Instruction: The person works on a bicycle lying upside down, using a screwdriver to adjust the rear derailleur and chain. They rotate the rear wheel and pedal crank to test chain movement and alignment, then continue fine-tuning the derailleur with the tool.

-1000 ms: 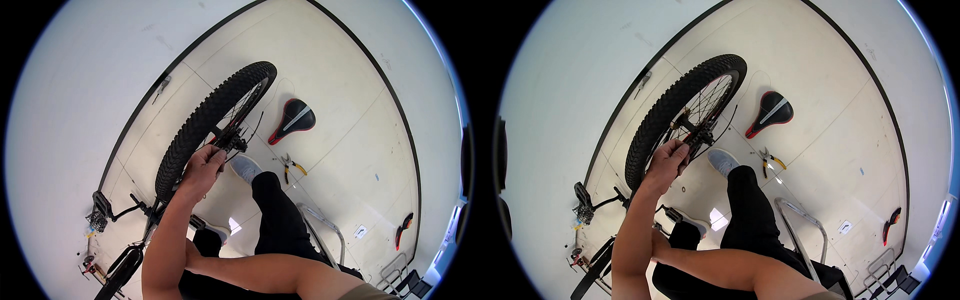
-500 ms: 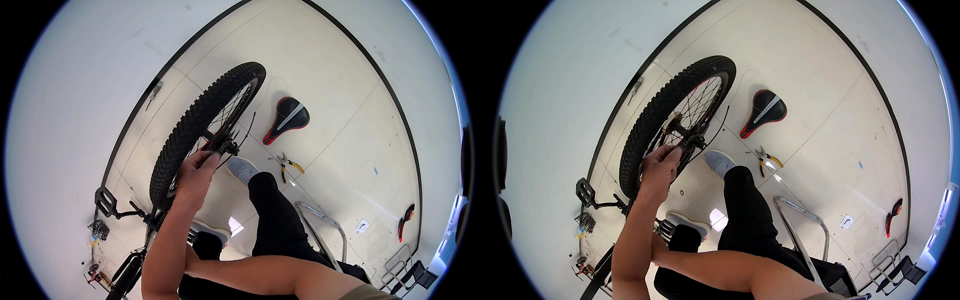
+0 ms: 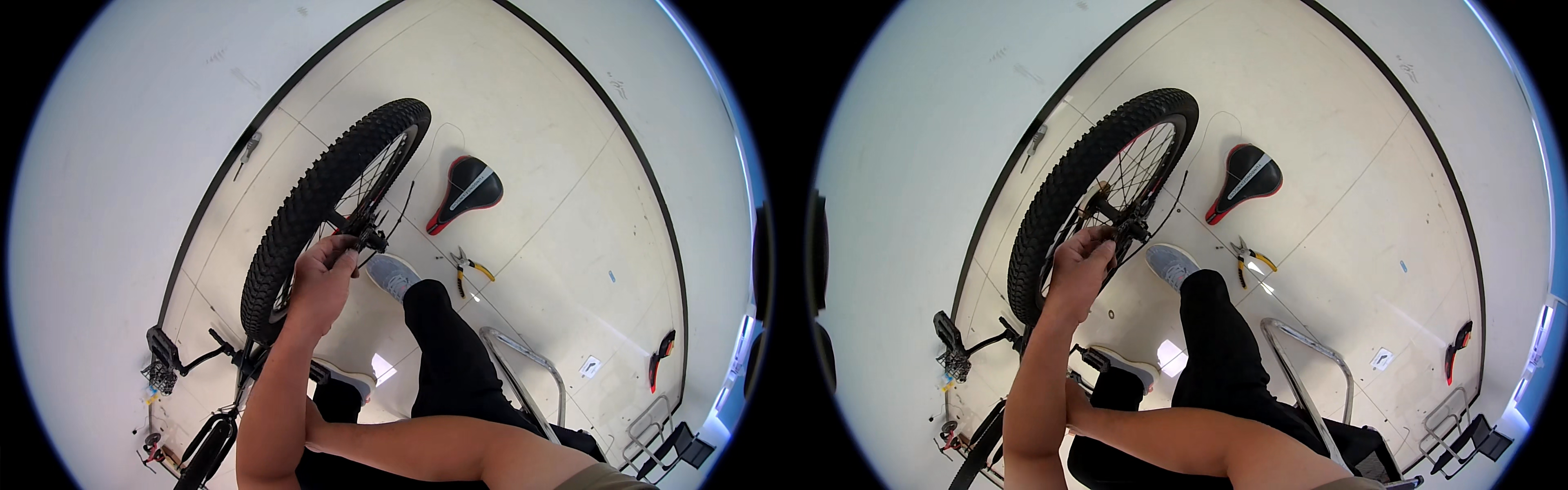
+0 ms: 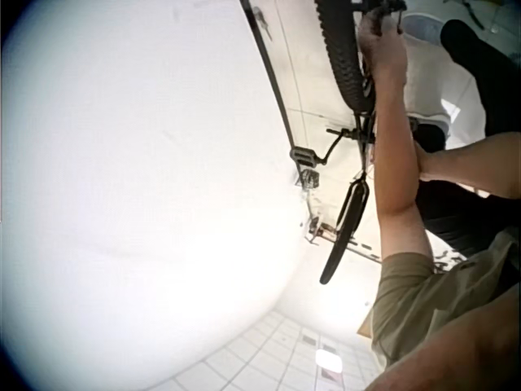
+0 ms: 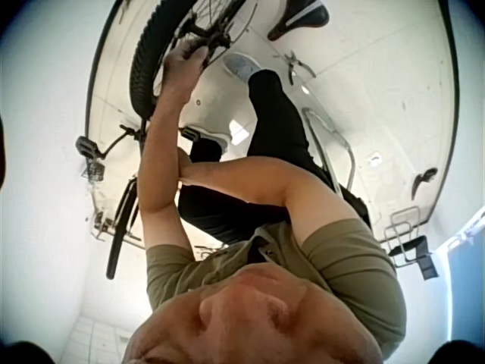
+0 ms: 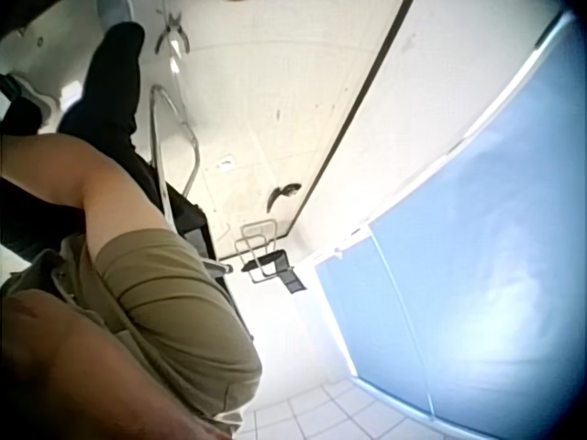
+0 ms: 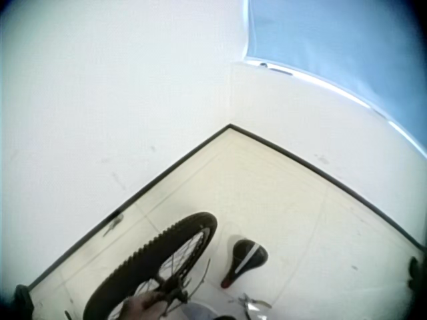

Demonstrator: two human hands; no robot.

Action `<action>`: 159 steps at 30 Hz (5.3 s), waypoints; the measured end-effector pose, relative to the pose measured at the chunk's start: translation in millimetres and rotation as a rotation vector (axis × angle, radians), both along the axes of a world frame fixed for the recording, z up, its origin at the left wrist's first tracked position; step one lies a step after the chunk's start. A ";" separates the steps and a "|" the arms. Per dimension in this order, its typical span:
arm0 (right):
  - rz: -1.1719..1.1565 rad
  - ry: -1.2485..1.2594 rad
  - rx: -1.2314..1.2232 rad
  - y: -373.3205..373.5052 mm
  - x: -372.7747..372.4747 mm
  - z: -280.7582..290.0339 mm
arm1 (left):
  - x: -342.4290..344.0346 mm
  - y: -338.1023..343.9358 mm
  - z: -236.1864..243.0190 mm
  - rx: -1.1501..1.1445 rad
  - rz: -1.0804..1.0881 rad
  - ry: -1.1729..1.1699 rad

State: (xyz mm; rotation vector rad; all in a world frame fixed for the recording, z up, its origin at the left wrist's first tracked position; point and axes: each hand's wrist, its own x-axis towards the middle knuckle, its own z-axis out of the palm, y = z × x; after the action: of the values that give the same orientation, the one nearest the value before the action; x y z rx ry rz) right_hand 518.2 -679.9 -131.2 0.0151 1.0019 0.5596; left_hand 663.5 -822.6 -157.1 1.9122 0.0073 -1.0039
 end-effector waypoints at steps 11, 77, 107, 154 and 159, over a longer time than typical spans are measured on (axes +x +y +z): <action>0.194 -0.243 -0.168 44.4 -22.6 -33.1 | -8.1 15.6 -9.2 0.189 -0.010 -0.220; 0.082 -0.142 0.097 17.3 -20.2 -20.9 | -5.0 -10.9 -20.4 0.190 -0.072 -0.243; 0.145 0.030 0.076 19.8 -26.9 -22.7 | -13.3 18.4 -40.7 0.096 -0.125 -0.399; 0.097 -0.583 -0.419 -146.1 48.5 44.7 | -163.8 146.3 59.3 -0.452 1.203 -0.138; -0.099 -0.372 -1.062 -269.0 40.0 -47.7 | -116.9 123.1 17.0 -0.628 1.292 0.183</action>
State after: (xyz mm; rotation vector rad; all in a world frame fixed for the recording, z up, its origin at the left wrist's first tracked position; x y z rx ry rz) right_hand 558.2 -948.9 -178.8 -0.9430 0.8233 -0.1132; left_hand 546.5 -699.6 -140.0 0.8807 0.8210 -0.2018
